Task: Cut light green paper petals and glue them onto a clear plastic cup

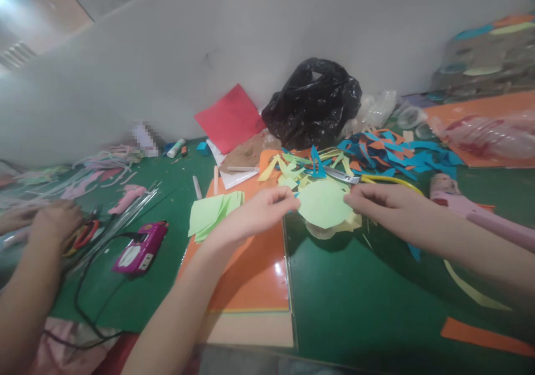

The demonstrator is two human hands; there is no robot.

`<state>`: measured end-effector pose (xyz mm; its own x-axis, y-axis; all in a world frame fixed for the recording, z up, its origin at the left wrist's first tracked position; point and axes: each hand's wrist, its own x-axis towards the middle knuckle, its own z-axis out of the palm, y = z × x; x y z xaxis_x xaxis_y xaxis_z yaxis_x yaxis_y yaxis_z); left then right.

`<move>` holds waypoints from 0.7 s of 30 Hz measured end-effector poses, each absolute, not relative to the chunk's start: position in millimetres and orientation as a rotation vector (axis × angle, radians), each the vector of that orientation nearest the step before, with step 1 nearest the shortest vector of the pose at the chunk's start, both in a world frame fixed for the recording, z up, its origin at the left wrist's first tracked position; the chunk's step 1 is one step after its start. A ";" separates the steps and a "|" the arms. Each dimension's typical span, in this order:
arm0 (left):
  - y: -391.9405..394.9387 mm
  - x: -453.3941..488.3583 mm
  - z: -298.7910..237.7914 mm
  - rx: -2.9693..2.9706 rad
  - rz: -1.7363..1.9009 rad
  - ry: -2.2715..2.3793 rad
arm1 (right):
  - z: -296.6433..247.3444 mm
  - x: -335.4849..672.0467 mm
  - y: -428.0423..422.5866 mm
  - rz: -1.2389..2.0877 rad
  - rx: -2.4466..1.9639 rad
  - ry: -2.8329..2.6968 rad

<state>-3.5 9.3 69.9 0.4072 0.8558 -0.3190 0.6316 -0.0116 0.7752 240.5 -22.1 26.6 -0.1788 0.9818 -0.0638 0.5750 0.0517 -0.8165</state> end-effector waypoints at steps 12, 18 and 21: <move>11.6 -5.0 63.0 1.640 0.292 1.284 | 24.4 241.0 -21.8 1.034 -1.560 -1.798; 11.3 -6.0 60.8 1.617 0.301 1.266 | 20.9 241.7 -20.1 1.046 -1.553 -1.804; 11.8 -7.1 59.3 1.605 0.312 1.265 | 20.8 241.8 -20.6 1.044 -1.588 -1.802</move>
<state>-7.1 11.8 59.3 0.4135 0.8341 -0.3650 0.5687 0.0764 0.8190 241.8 -20.6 20.8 -0.1804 0.9777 -0.1076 0.5799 0.0174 -0.8145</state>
